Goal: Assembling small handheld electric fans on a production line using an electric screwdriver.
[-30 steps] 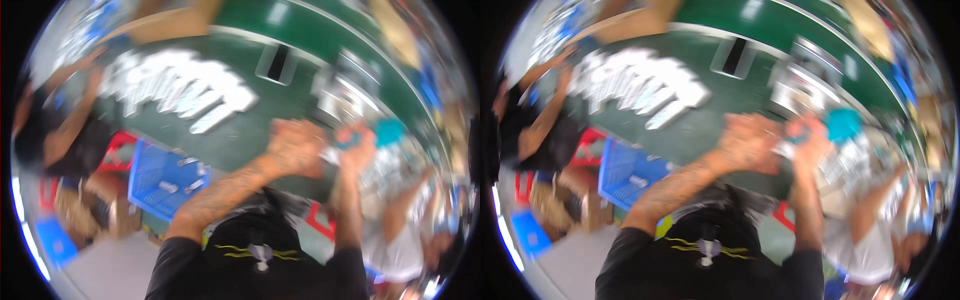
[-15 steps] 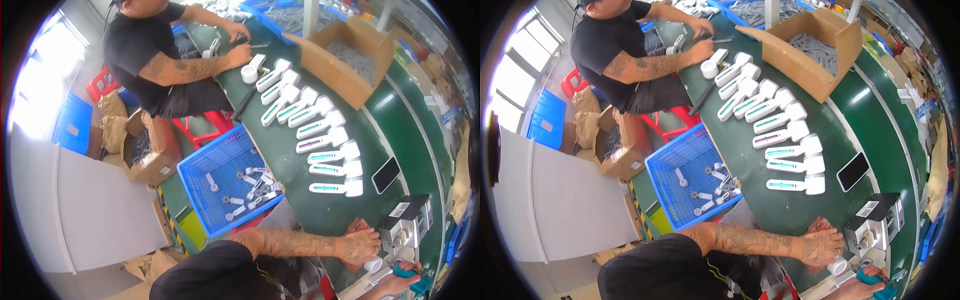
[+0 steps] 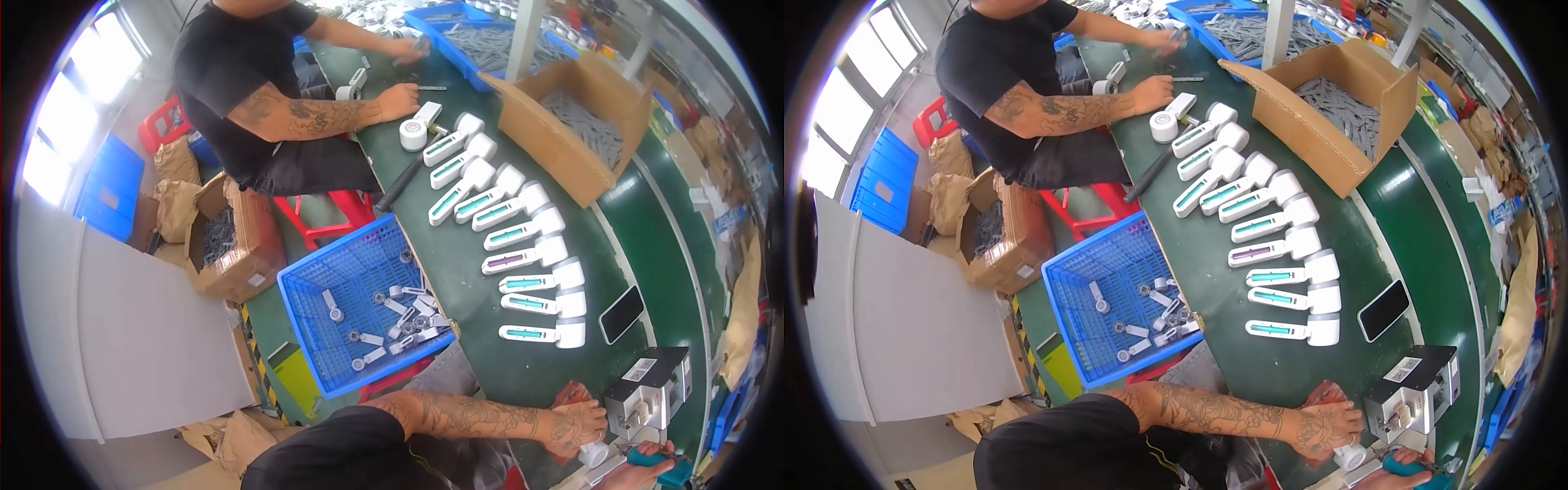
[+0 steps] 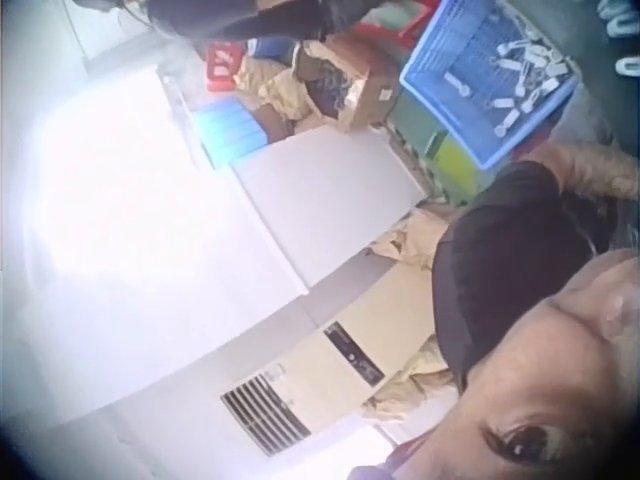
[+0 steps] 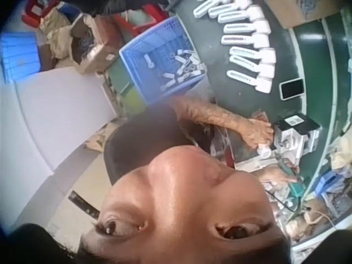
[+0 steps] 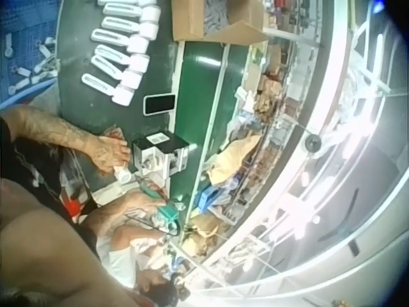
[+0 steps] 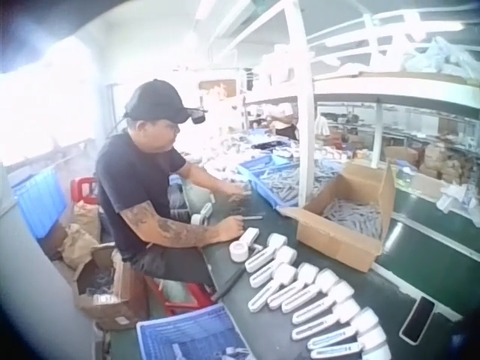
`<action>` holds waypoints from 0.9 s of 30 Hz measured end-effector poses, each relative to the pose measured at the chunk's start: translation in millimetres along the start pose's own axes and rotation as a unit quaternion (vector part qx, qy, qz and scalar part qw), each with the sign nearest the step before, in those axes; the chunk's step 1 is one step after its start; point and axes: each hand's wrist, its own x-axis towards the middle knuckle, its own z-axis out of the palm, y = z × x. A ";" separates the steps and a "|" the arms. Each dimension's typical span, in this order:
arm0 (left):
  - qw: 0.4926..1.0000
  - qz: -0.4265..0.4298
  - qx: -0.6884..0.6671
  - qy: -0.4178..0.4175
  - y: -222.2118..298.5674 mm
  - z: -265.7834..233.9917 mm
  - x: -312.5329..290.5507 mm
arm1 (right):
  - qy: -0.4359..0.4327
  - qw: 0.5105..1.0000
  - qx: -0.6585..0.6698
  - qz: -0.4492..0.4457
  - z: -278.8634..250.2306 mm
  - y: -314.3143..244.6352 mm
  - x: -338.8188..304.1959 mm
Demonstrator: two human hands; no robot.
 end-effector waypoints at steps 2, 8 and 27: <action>1.000 0.011 -0.004 0.007 -4.5 2.3 -2.5 | -0.006 1.000 -0.001 0.000 5.0 1.5 0.4; 0.990 0.012 -0.010 -0.141 -3.1 -27.7 13.8 | 0.001 1.000 0.006 -0.009 15.6 4.9 -9.7; 0.980 -0.046 -0.016 -0.194 27.4 -81.9 18.4 | -0.054 0.992 0.100 -0.053 -28.3 4.7 -5.8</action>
